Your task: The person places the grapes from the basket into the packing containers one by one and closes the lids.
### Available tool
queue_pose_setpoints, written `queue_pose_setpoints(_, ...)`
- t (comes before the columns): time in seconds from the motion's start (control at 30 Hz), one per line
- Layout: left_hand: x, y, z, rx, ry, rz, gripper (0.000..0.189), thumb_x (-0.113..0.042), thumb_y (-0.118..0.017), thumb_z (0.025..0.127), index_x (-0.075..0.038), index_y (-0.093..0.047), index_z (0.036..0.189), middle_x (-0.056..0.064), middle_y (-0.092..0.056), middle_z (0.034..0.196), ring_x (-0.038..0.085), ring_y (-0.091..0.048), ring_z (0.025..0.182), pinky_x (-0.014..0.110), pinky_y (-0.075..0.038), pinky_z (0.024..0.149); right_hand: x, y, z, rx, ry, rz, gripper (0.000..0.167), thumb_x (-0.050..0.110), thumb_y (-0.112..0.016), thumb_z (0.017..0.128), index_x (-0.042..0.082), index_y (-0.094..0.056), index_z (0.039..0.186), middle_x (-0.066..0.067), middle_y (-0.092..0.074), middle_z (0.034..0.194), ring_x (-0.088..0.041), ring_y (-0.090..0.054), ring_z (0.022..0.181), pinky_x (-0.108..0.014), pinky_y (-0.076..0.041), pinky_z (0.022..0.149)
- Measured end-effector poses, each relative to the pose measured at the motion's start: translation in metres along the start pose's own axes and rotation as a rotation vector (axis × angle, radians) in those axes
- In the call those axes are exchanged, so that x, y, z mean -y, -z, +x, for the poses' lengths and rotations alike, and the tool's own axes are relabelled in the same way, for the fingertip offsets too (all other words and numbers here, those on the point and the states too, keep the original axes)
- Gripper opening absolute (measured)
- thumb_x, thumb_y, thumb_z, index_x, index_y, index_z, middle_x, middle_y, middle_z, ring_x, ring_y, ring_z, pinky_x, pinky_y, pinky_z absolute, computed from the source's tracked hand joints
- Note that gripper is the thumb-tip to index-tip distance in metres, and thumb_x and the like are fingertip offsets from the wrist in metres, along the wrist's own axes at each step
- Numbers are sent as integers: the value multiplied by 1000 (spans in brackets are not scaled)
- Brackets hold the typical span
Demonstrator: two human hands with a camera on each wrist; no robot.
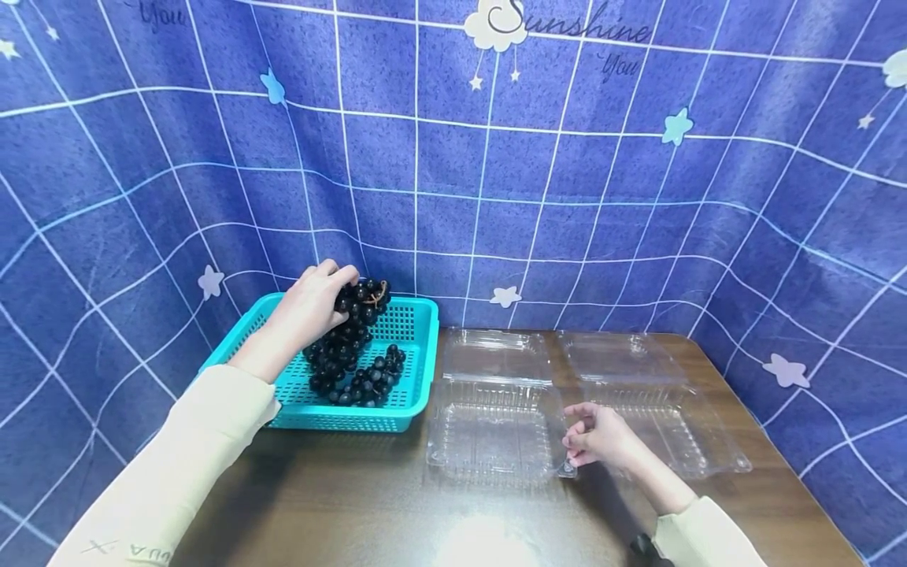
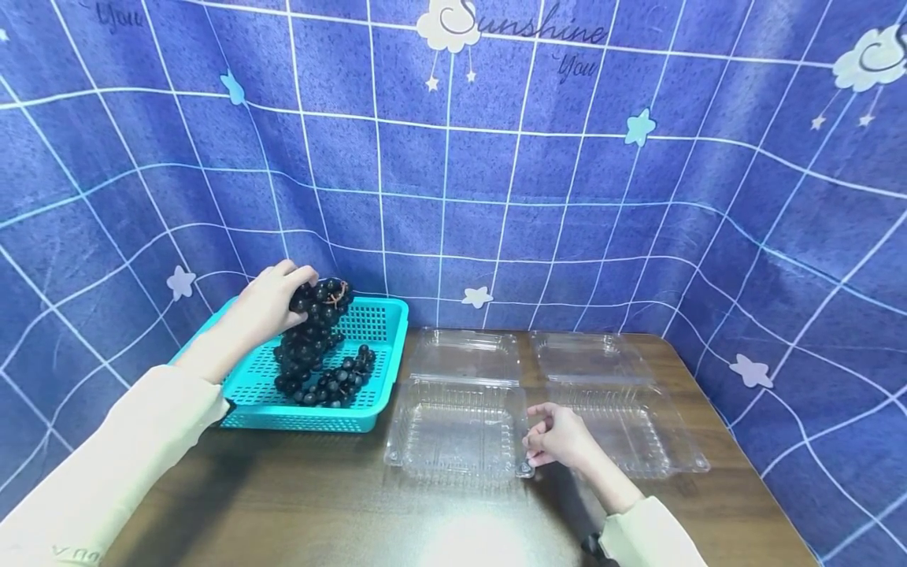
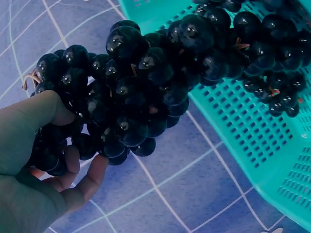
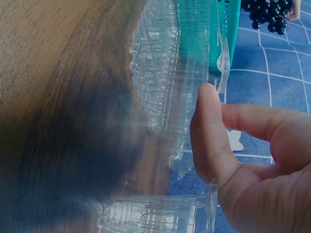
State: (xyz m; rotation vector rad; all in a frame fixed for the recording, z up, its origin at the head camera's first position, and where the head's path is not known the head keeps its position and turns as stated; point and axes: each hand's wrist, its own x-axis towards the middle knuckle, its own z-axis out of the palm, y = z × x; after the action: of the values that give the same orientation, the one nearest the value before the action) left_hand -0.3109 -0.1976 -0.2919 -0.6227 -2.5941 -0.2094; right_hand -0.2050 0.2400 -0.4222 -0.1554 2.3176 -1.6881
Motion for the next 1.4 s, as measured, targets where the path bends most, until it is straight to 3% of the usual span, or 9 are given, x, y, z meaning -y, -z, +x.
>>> queue_pose_setpoints(0.17,-5,5,4,-29,10,-3,50,-7,-80,71,-13,-55,114,10,-52,101,34,-50,90,48,-49,70,-1,1,2,-6,-5,3,52,-12,-56,82,-20,-33,128,-15,-61,81,-16,-62,63,-35,-58,62)
queue_pose_setpoints(0.57,-20,20,13,-99,-4,-39,49,-7,-79,72,-15,-54,113,8,-50,103,31,-47,89,47,-47,74,2,1,3,-24,-73,23,49,-12,-57,82,-18,-36,126,-16,-60,83,-18,-61,62,-38,-58,62)
queue_pose_setpoints(0.83,-39,30,14,-135,-52,-70,50,-6,-80,69,-15,-53,110,9,-51,102,34,-49,91,50,-45,81,0,2,6,-24,-118,48,49,-10,-55,83,-14,-35,128,-15,-58,86,-19,-61,64,-39,-58,63)
queue_pose_setpoints(1.2,-64,39,14,-163,-101,-108,49,-6,-80,70,-14,-53,109,7,-51,100,33,-49,95,48,-46,81,-3,-1,2,-40,-107,20,54,-12,-52,78,-14,-34,129,-14,-54,86,-17,-56,69,-37,-57,62)
queue_pose_setpoints(1.4,-75,44,16,-158,-109,-125,48,-8,-80,71,-14,-53,111,7,-51,101,31,-49,93,47,-44,83,-8,-3,1,-36,-122,78,55,-11,-53,80,-13,-31,131,-14,-51,89,-18,-55,71,-35,-56,62)
